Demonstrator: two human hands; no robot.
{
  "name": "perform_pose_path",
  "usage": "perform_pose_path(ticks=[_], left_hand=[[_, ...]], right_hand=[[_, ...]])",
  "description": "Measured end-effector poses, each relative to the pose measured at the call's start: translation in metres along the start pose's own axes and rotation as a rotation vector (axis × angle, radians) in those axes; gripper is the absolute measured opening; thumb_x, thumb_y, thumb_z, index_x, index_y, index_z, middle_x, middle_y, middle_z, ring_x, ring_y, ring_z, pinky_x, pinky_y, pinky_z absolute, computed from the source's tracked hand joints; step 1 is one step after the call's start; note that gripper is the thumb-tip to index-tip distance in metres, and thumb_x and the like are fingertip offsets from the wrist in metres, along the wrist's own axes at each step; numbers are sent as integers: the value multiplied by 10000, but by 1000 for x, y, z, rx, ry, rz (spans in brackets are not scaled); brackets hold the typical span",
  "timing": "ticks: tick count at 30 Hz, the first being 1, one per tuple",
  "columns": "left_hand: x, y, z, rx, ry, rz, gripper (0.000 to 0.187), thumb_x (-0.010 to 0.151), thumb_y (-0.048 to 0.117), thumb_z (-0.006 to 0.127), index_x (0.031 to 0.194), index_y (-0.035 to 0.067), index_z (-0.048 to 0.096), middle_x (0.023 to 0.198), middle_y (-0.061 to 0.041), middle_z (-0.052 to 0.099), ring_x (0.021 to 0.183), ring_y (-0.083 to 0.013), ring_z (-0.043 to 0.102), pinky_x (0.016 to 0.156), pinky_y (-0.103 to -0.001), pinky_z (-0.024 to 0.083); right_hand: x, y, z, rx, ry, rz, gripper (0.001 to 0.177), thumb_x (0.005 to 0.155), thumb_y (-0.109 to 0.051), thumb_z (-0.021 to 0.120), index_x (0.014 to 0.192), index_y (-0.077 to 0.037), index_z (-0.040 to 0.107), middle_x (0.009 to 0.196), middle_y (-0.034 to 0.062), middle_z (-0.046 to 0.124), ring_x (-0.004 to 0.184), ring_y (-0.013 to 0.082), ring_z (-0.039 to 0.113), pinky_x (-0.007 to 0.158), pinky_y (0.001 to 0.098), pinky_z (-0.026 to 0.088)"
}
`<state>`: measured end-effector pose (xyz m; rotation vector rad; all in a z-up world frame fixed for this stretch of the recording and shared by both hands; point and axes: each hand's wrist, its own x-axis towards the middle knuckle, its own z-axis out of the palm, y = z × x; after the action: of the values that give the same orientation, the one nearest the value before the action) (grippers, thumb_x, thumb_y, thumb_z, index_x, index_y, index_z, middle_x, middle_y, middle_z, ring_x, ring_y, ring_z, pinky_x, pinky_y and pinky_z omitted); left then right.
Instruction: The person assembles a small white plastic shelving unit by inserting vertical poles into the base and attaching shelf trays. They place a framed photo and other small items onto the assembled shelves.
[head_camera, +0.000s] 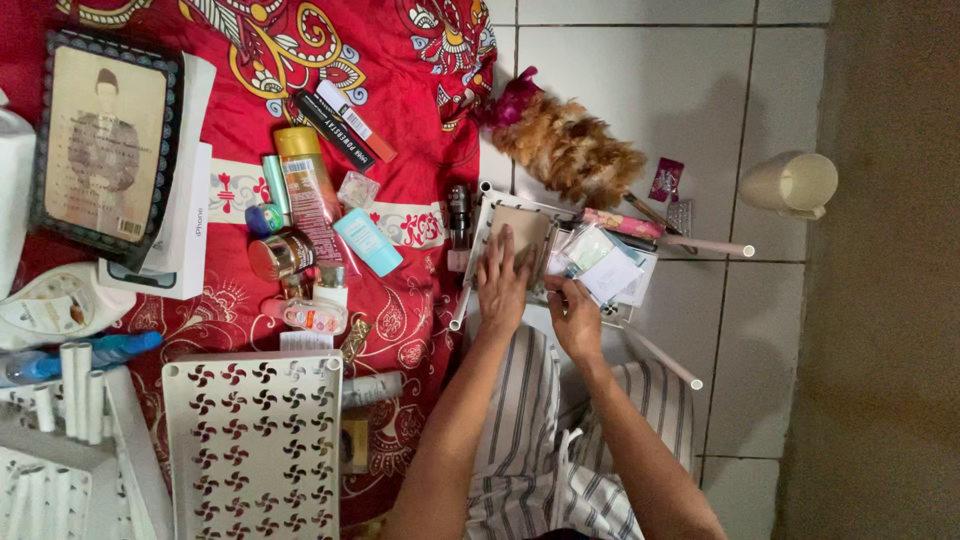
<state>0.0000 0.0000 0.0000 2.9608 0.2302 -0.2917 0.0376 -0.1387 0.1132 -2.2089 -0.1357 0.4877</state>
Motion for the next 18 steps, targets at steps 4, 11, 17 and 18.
perform_pose_path(ticks=[4,11,17,18], left_hand=[[-10,-11,-2,-92,96,60,604,921,74,612,1460,346,598,1717,-140,145,1551,-426,215,1188,-569,301],[-12,-1,0,-182,133,40,473,978,146,524,1437,220,615,1693,-256,154,1553,-484,179,1222,-594,270],[-10,0,-1,-224,119,33,483,965,165,542,1438,229,617,1689,-246,150,1550,-475,158,1202,-614,248],[-10,-1,-2,-246,98,30,481,953,173,552,1427,229,618,1680,-248,150,1542,-479,150,1186,-626,243]], right_hand=[[0,-4,-2,29,12,1,265,945,-62,626,1193,-97,713,1022,95,730,810,242,721,768,354,583],[-7,-6,-17,-136,186,67,255,941,-77,661,1183,-111,733,1106,126,674,978,308,628,909,400,520],[5,16,-35,-345,453,-113,588,891,-123,723,1454,-100,553,1475,207,525,1320,427,482,1107,532,386],[10,19,-35,-385,451,-131,663,883,-142,743,1503,-100,512,1502,218,500,1345,442,466,1108,552,370]])
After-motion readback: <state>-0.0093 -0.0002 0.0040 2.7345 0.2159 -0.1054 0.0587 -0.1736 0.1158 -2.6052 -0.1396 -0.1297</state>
